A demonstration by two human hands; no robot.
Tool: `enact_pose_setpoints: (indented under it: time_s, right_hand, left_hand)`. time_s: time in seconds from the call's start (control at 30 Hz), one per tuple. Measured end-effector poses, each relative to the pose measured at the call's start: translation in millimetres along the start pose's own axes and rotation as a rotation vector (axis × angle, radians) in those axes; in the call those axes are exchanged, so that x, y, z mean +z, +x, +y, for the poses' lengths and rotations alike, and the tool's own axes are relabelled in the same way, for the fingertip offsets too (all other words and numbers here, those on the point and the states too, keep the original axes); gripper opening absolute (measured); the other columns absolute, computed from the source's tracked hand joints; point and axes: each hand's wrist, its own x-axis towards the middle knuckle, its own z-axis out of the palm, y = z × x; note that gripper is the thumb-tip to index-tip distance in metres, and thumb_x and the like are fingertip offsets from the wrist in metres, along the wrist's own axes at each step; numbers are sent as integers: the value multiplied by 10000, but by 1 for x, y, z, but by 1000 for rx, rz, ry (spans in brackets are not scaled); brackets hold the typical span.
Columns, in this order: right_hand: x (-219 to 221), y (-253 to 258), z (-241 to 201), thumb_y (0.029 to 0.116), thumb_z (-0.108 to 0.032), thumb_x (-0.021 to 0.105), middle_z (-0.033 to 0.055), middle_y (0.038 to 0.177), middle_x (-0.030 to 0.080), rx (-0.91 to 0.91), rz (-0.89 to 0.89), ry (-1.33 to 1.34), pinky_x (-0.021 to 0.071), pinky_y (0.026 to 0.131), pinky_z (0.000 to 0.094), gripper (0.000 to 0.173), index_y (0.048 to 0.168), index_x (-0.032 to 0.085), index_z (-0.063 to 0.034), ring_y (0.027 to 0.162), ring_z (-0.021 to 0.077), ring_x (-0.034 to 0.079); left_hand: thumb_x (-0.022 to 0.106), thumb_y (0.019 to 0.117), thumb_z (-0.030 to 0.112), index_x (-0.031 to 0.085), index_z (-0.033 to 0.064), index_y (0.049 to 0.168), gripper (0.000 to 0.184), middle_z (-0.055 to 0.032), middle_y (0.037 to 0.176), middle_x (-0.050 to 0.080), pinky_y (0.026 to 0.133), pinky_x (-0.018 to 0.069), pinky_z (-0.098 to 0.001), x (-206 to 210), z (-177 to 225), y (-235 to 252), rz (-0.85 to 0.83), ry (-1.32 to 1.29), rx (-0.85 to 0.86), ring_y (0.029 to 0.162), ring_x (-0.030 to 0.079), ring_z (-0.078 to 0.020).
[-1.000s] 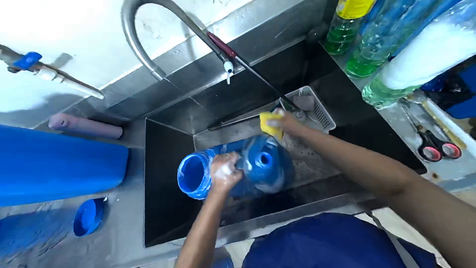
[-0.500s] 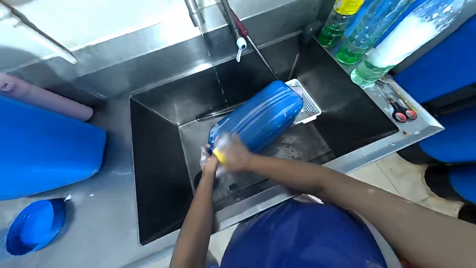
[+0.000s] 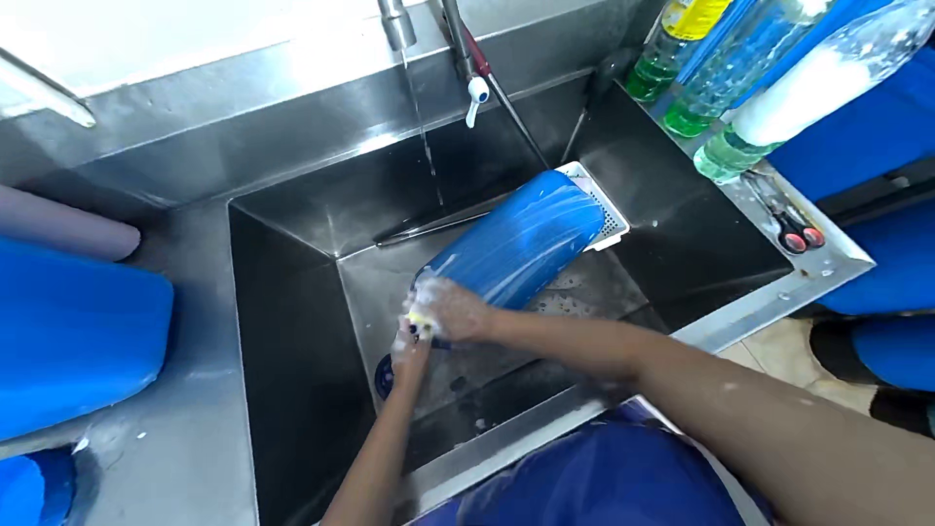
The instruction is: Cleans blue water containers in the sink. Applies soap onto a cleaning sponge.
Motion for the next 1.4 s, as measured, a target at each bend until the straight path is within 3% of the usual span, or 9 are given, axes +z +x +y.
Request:
enact_pose_setpoints:
  time_s: [0.23, 0.43, 0.57, 0.67, 0.87, 0.93, 1.03, 1.17, 1.4]
  right_hand:
    - [-163, -8, 198, 1099, -339, 358, 293, 1453, 539, 1002, 168, -128, 394, 1065, 706, 596, 1638, 234, -116, 1336, 505, 522]
    - [-13, 3, 40, 923, -139, 669, 95, 1353, 679, -159, 346, 39, 403, 1104, 631, 309, 1219, 756, -141, 1357, 353, 548]
    - [-10, -4, 214, 1010, -185, 573, 237, 1464, 555, 374, 136, 149, 377, 1157, 596, 462, 1436, 565, -6, 1397, 404, 491]
    - [-22, 11, 287, 1096, -209, 448, 334, 1525, 436, 753, 6, 250, 315, 1185, 622, 510, 1508, 402, 87, 1434, 490, 413]
    - [30, -34, 41, 967, -200, 641, 183, 1346, 640, 6, 138, 271, 417, 1110, 577, 333, 1259, 685, -48, 1337, 385, 531]
    - [19, -63, 47, 964, -131, 644, 137, 1266, 709, -184, 194, 325, 483, 1075, 512, 239, 1171, 741, -59, 1268, 333, 617]
    - [-3, -85, 177, 1020, -110, 535, 224, 1441, 581, 205, 98, 289, 344, 1216, 497, 385, 1368, 612, 38, 1414, 356, 488]
    - [-29, -67, 276, 1114, -194, 387, 336, 1515, 445, 963, -22, 290, 322, 1157, 654, 470, 1488, 423, 89, 1431, 496, 413]
    - [-105, -90, -13, 984, -56, 562, 161, 1263, 700, -295, 233, 283, 470, 1098, 473, 287, 1229, 705, -7, 1260, 317, 622]
  left_hand:
    - [476, 908, 204, 267, -192, 1483, 728, -383, 1390, 485, 1087, 424, -380, 43, -43, 52, 208, -420, 206, 1268, 531, -312]
    - [137, 1127, 395, 523, 100, 1248, 500, -2, 885, 589, 628, 508, -271, -25, 22, 87, 29, -499, -297, 722, 585, -72]
    - [128, 1107, 538, 435, 65, 1484, 678, -191, 1153, 617, 775, 524, -478, -9, -18, 72, 174, -457, -553, 899, 606, -265]
    - [168, 1135, 403, 430, 11, 1407, 544, -127, 1045, 607, 706, 530, -367, 28, 0, -11, 216, -499, -634, 839, 612, -172]
    - [300, 1096, 203, 532, 78, 1060, 265, -30, 807, 596, 620, 538, -324, 57, 39, -19, 346, -865, -782, 696, 614, -121]
    - [290, 1093, 144, 526, 67, 1135, 253, -11, 831, 655, 649, 585, -284, 42, 40, -27, 205, -825, -650, 723, 669, -89]
    - [354, 1057, 115, 445, -92, 1388, 401, -92, 1111, 641, 858, 550, -227, 31, 23, -41, 5, -494, -363, 945, 647, -35]
    - [390, 1096, 157, 528, -137, 1253, 361, -151, 1053, 622, 864, 522, -251, 52, 45, -38, 158, -408, -330, 921, 620, -69]
    - [202, 1109, 152, 526, 113, 974, 353, 47, 714, 616, 589, 554, -213, 23, 141, -79, 76, -980, -283, 651, 633, -23]
